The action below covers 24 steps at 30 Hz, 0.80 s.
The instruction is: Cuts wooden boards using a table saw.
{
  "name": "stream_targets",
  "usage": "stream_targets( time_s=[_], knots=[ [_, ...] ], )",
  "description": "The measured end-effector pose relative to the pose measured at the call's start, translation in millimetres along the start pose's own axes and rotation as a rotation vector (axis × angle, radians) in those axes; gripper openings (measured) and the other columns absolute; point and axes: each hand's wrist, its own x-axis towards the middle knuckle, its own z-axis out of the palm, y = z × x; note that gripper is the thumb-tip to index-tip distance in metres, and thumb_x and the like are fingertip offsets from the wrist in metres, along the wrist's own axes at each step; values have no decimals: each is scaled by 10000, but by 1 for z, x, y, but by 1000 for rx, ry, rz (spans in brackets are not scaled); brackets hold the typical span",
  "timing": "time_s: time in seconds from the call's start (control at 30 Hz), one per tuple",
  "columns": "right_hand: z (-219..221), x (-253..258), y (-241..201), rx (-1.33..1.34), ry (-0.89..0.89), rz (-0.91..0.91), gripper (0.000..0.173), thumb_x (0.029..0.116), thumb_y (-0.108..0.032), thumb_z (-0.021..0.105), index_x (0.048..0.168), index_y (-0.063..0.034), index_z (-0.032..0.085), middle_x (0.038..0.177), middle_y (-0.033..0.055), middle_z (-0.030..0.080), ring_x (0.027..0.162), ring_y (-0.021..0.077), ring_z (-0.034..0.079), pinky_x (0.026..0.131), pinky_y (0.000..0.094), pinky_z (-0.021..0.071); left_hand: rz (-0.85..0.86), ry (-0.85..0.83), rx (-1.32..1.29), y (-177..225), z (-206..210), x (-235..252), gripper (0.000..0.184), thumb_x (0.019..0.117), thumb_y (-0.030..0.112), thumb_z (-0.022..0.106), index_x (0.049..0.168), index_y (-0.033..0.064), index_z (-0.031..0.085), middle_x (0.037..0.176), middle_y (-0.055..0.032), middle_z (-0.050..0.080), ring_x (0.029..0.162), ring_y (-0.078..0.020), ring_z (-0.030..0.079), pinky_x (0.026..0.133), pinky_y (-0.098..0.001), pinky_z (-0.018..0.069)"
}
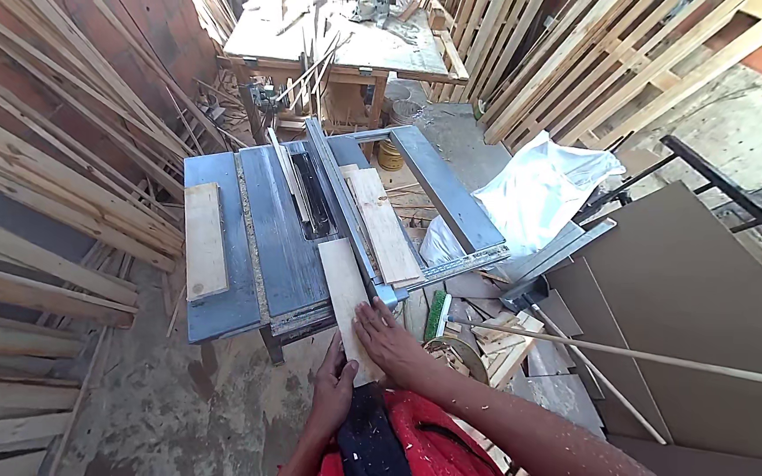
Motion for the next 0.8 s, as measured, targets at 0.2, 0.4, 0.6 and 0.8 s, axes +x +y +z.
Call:
stream_targets(
  time_s=[0.2, 0.4, 0.6, 0.8],
  knots=[
    [-38, 21, 18, -210, -16, 21, 1209, 689, -561, 843, 1567, 67, 297, 1626, 255, 329, 1572, 402, 146, 1236, 657, -58, -117, 98, 80, 12, 5, 53, 694, 979, 81, 605, 1582, -35, 282, 1120, -135, 739, 949, -172, 742, 880, -353, 622],
    [-55, 37, 27, -305, 4, 0, 1215, 602, -646, 828, 1518, 32, 408, 1534, 201, 480, 1517, 393, 298, 1231, 669, -14, -191, 134, 173, 19, -1, 64, 709, 983, 92, 630, 1612, 74, 303, 990, -120, 751, 814, -164, 738, 793, -338, 625],
    [-53, 43, 34, -322, 86, -18, 1189, 541, -667, 827, 1464, 7, 495, 1454, 167, 567, 1474, 357, 386, 1226, 681, -3, 118, 84, 1008, 42, -28, 43, 557, 928, 509, 689, 1393, 205, 653, 1394, -46, 610, 1265, -219, 578, 1042, -398, 510],
    [-62, 51, 39, -296, 97, -24, 1168, 562, -681, 828, 1460, -4, 511, 1451, 160, 578, 1474, 354, 394, 1226, 688, -13, 490, -80, 993, 25, -24, 56, 546, 947, 508, 674, 1312, 103, 700, 1329, -53, 689, 1283, -238, 616, 1095, -381, 496]
  ],
)
